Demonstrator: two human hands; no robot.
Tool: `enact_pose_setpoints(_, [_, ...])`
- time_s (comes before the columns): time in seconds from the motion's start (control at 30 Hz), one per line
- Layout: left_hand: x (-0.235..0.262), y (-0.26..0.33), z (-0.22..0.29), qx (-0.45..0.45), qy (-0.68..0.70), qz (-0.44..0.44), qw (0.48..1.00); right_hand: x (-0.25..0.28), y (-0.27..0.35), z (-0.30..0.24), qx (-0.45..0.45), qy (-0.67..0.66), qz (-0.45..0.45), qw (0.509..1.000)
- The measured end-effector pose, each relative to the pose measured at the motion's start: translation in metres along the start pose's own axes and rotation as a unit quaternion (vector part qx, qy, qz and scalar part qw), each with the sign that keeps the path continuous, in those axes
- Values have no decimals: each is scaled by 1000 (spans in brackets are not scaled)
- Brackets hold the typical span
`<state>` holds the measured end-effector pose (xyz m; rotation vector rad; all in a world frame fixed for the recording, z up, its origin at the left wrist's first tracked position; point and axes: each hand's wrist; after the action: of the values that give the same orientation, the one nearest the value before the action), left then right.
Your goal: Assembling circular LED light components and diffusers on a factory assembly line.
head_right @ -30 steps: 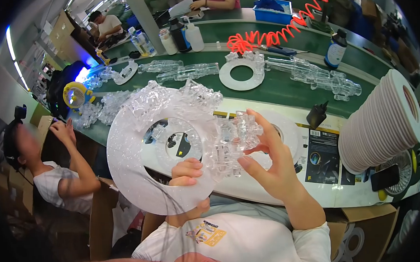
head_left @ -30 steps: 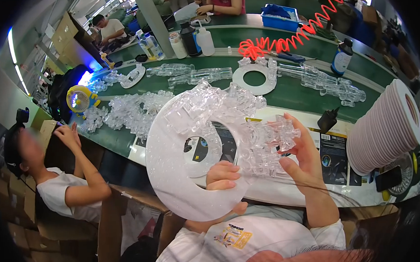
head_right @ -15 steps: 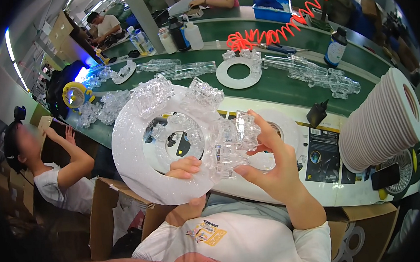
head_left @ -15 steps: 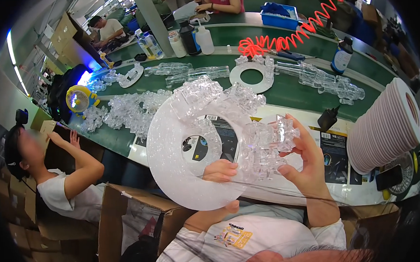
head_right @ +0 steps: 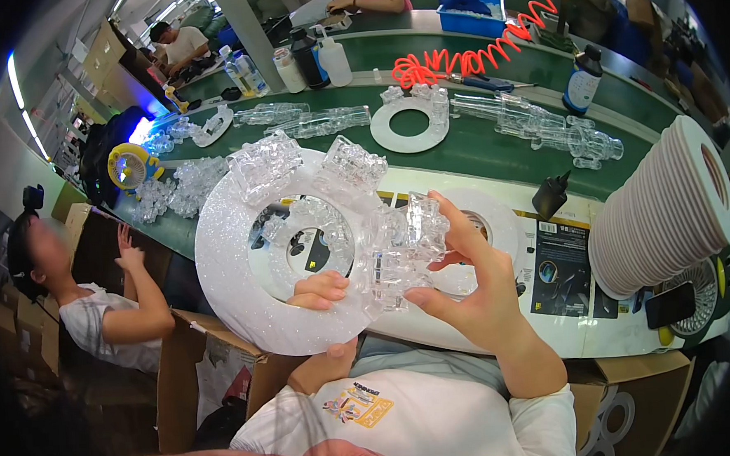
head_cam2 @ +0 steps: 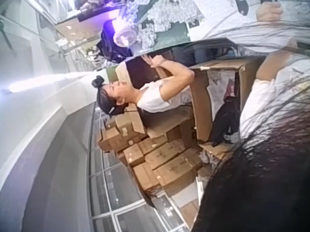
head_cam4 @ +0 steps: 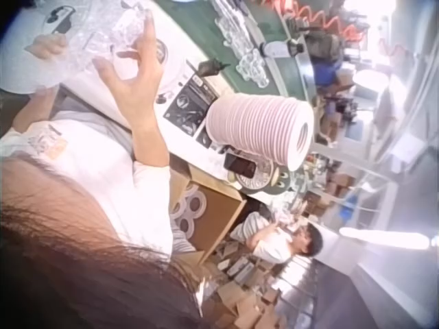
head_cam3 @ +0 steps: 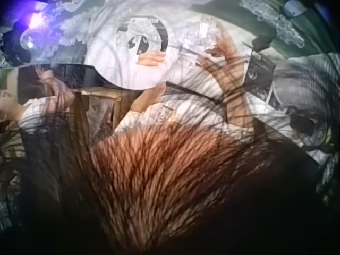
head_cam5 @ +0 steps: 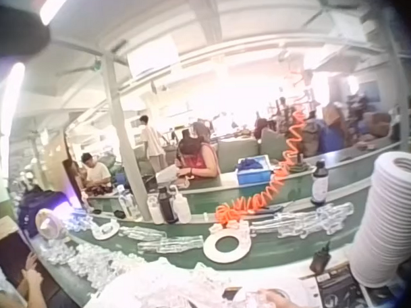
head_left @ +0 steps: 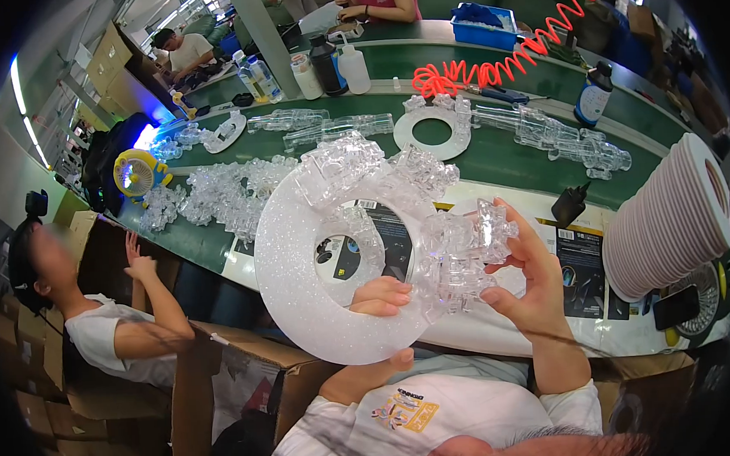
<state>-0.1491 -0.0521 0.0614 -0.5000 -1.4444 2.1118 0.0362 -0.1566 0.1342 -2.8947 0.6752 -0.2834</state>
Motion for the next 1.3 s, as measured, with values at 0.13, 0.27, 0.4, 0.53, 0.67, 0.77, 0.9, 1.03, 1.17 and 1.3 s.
enact_pose_setpoints(0.13, [-4, -2, 2, 0, -4, 32, 999, -2, -2, -2, -2, -3, -8, 1000])
enact_pose_setpoints(0.27, [-6, 3, -6, 2, 0, 75, 997, -3, -2, -2, -3, 1, -4, 1000])
enact_pose_setpoints(0.4, [-7, -2, -6, 104, 83, 144, 981, 10, -1, 1, -9, 33, 6, 999])
enact_pose_setpoints(0.53, [2, 0, -14, 251, 220, 240, 912, 9, -3, -11, -47, 69, 11, 996])
enact_pose_setpoints(0.67, [0, 2, -21, 354, 376, 279, 810, 8, 0, -15, 4, 143, 43, 989])
enact_pose_setpoints(0.77, [-5, 8, -30, 396, 428, 307, 752, 8, 1, -17, 11, 168, 61, 984])
enact_pose_setpoints(0.9, [-13, 16, -35, 408, 474, 274, 731, 15, 1, -21, -43, 169, 54, 983])
enact_pose_setpoints(1.03, [-17, 24, -38, 430, 496, 262, 708, 28, 2, -18, -96, 166, -13, 981])
enact_pose_setpoints(1.17, [-17, 23, -34, 426, 492, 232, 723, 32, 7, -18, -126, 144, -39, 981])
enact_pose_setpoints(1.3, [-12, 29, -39, 399, 484, 169, 760, 35, 15, -11, -63, 175, -51, 981])
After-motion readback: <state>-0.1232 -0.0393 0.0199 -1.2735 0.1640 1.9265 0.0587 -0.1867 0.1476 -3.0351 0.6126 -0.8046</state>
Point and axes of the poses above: each hand's wrist, its own y-axis away from the middle knuckle, its own x-axis out of the back of the hand, z = x × y, and after that the axes turned 15 degrees about -x, right-handed
